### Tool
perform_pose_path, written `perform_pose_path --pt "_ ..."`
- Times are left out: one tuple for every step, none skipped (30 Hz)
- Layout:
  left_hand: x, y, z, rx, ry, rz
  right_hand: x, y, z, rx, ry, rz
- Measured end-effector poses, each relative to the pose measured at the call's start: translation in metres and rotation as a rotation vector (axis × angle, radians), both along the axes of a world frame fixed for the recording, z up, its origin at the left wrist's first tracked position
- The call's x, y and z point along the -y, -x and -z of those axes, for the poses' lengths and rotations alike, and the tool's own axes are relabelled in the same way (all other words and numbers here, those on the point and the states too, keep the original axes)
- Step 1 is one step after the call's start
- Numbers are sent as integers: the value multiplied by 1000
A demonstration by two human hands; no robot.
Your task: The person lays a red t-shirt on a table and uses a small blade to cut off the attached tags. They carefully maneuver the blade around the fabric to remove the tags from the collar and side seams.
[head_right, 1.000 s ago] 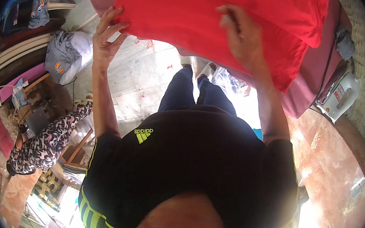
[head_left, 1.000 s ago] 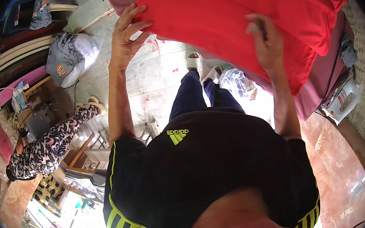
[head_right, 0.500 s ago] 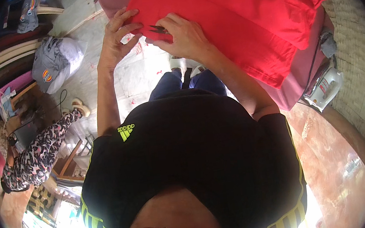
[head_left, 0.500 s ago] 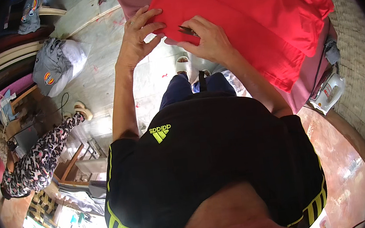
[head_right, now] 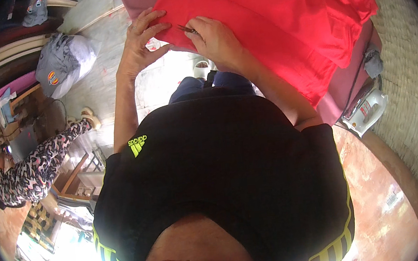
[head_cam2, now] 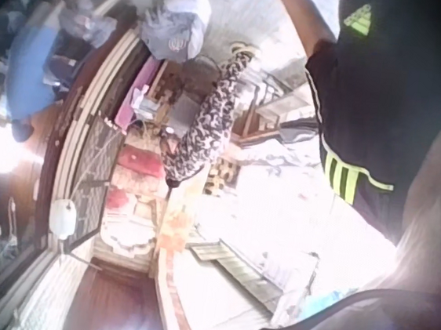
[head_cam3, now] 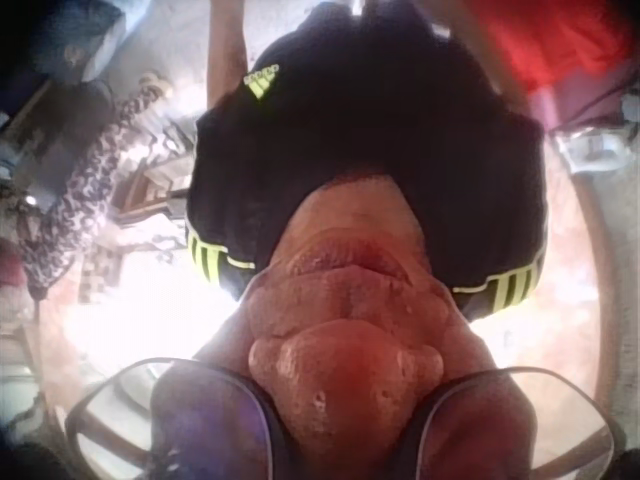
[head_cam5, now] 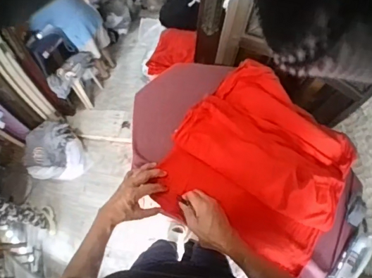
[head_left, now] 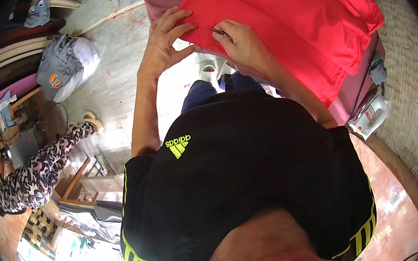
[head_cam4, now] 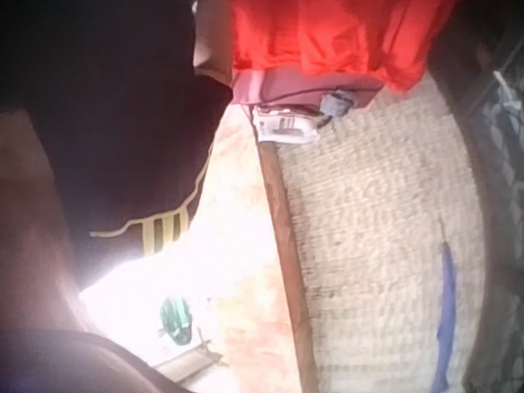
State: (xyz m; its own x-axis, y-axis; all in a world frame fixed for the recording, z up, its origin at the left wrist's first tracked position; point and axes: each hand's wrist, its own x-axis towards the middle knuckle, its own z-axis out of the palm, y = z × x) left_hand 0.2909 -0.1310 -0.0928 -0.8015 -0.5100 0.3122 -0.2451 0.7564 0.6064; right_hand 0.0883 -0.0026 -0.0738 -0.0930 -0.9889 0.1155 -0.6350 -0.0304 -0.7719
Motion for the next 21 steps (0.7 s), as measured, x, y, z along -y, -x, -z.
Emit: perform_pose_path --pt "-2 -1 -1 8 0 -18 2 1 0 56 -18 3" --pt "-5 -1 -1 33 12 -30 2 3 1 112 -36 5" --pt "-7 1 -3 58 28 -44 4 5 2 168 -52 3" --pt "-9 3 -5 84 44 -59 5 7 3 207 -66 -4" --pt "-11 3 -5 85 50 -61 5 8 3 246 -82 -11" --pt "-12 4 -3 81 53 -60 4 9 2 280 -101 -15" --pt "-12 4 -2 78 56 -57 3 8 -1 257 -73 -43" --pt "-10 3 -3 70 36 -51 2 7 -5 233 -46 -70" --pt "-9 2 -3 56 12 -39 0 7 -8 204 -23 -89" --pt "-7 2 -3 42 -13 -25 -1 6 -8 143 17 -103" --pt "-7 1 -4 33 -27 -20 -3 3 -5 81 57 -115" --pt "-6 2 -5 18 -39 -17 -4 2 -2 13 98 -128" --pt "-5 2 -5 3 -51 -12 -5 0 1 -26 105 -123" --pt "-2 3 -4 -7 -73 -7 -5 -2 3 -65 113 -116" --pt "1 3 -2 -22 -102 -6 -7 -2 4 -108 115 -115" --pt "1 4 0 -36 -131 -4 -7 -1 5 -88 90 -127" --pt "1 4 2 -26 -110 -3 -5 1 6 -67 65 -138" --pt "2 7 -2 -19 -80 -3 -2 5 6 -51 50 -149" --pt "3 9 -5 -11 -49 -2 0 7 6 40 7 -130" --pt "3 12 -8 -9 -40 -15 1 10 7 131 -37 -110" --pt "1 13 -12 -4 -32 -27 4 11 6 226 -81 -90"
